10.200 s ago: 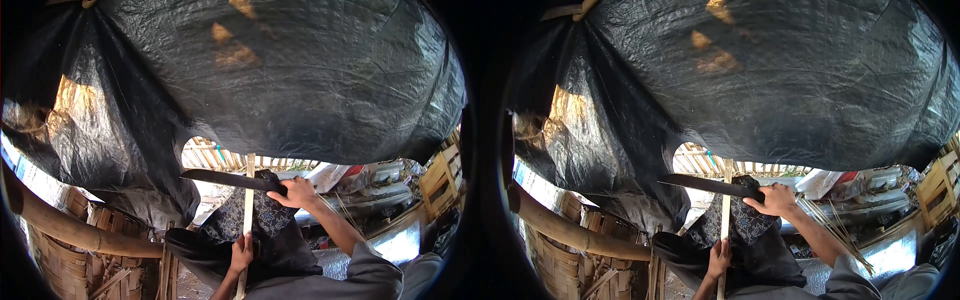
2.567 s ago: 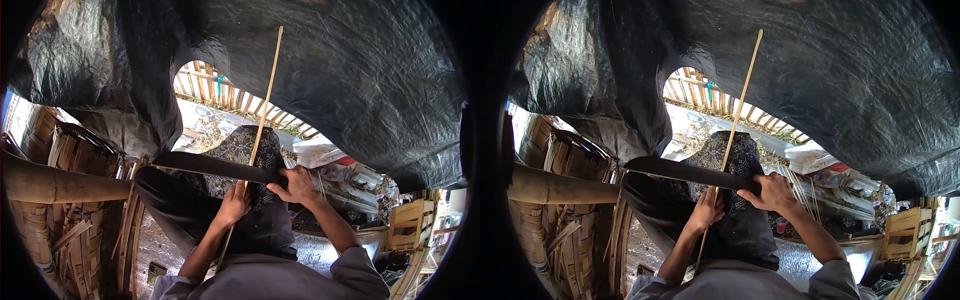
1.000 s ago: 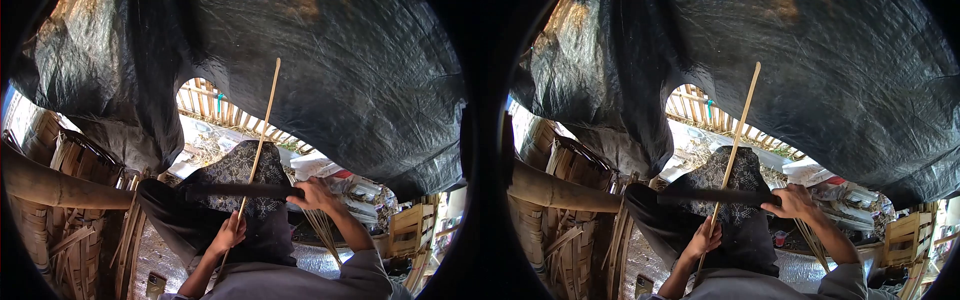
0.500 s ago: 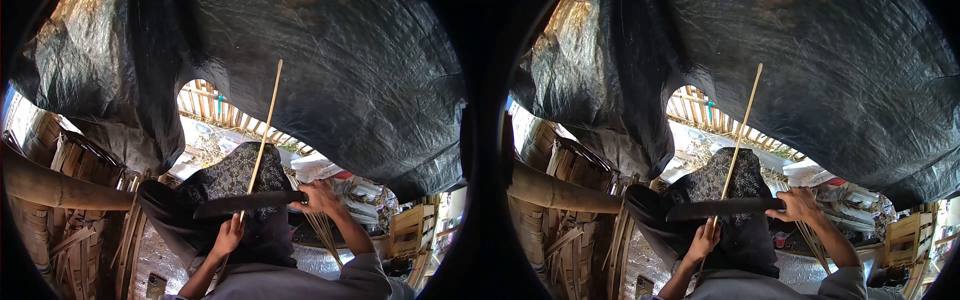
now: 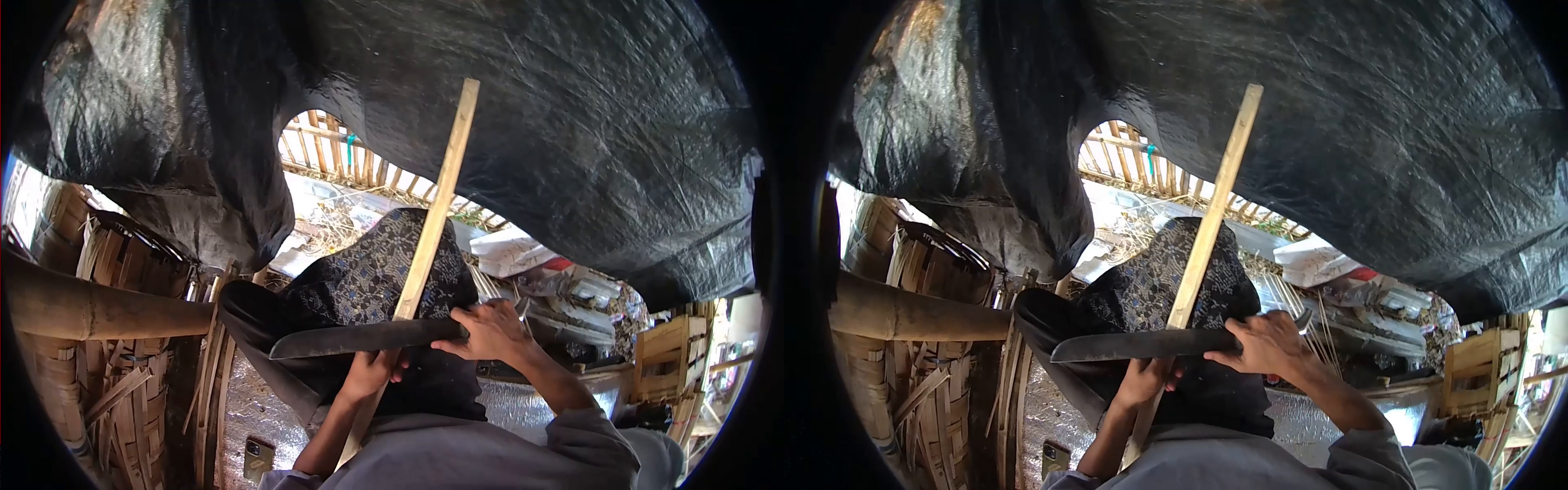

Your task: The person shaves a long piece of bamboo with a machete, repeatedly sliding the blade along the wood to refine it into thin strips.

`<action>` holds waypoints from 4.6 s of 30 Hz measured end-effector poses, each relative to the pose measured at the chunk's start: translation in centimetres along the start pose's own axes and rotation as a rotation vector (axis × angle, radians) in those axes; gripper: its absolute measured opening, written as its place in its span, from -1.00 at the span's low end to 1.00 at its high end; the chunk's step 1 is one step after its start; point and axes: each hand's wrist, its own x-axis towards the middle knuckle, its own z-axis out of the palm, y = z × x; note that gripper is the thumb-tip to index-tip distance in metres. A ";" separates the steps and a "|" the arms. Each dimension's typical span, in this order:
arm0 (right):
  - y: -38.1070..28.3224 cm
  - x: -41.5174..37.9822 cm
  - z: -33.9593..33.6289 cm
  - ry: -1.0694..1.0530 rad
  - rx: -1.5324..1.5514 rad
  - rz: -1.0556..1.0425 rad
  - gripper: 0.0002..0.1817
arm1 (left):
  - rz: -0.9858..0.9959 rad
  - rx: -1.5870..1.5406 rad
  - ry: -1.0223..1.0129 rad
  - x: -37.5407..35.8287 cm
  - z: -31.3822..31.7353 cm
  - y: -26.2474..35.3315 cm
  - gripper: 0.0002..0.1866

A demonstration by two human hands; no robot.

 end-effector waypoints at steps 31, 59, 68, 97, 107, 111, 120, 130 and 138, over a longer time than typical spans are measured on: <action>-1.3 -1.8 1.6 0.217 0.425 0.061 -0.58 | 0.001 -0.122 0.014 1.5 1.9 0.1 -0.77; 0.6 0.9 -0.2 0.149 0.166 0.142 -0.27 | -0.082 -0.228 -0.156 2.3 -1.5 1.4 -0.59; 0.9 1.8 1.2 0.056 0.193 0.280 -0.33 | -0.161 -0.049 -0.347 -3.9 -6.6 -3.4 -0.47; 4.4 4.2 0.0 -0.071 0.176 0.153 -0.20 | -0.197 -0.021 -0.090 -2.9 -0.7 -1.8 -0.59; 4.9 3.9 0.8 0.090 0.048 0.018 -0.19 | -0.153 0.051 -0.045 -2.5 -0.2 -1.3 -0.58; 6.8 5.3 0.1 0.156 0.055 0.157 -0.12 | -0.087 0.110 -0.004 -2.8 0.3 -1.4 -0.56; 4.5 4.7 -0.3 0.043 -0.139 -0.081 -0.13 | -0.149 0.050 -0.033 -2.6 0.2 -1.3 -0.60; 5.1 5.8 -0.5 0.190 -0.128 -0.119 -0.09 | -0.159 0.066 0.011 -2.4 0.3 -1.2 -0.60; 8.3 10.0 -3.3 0.084 0.252 0.161 -0.14 | -0.137 0.040 -0.025 -1.9 0.0 -1.8 -0.60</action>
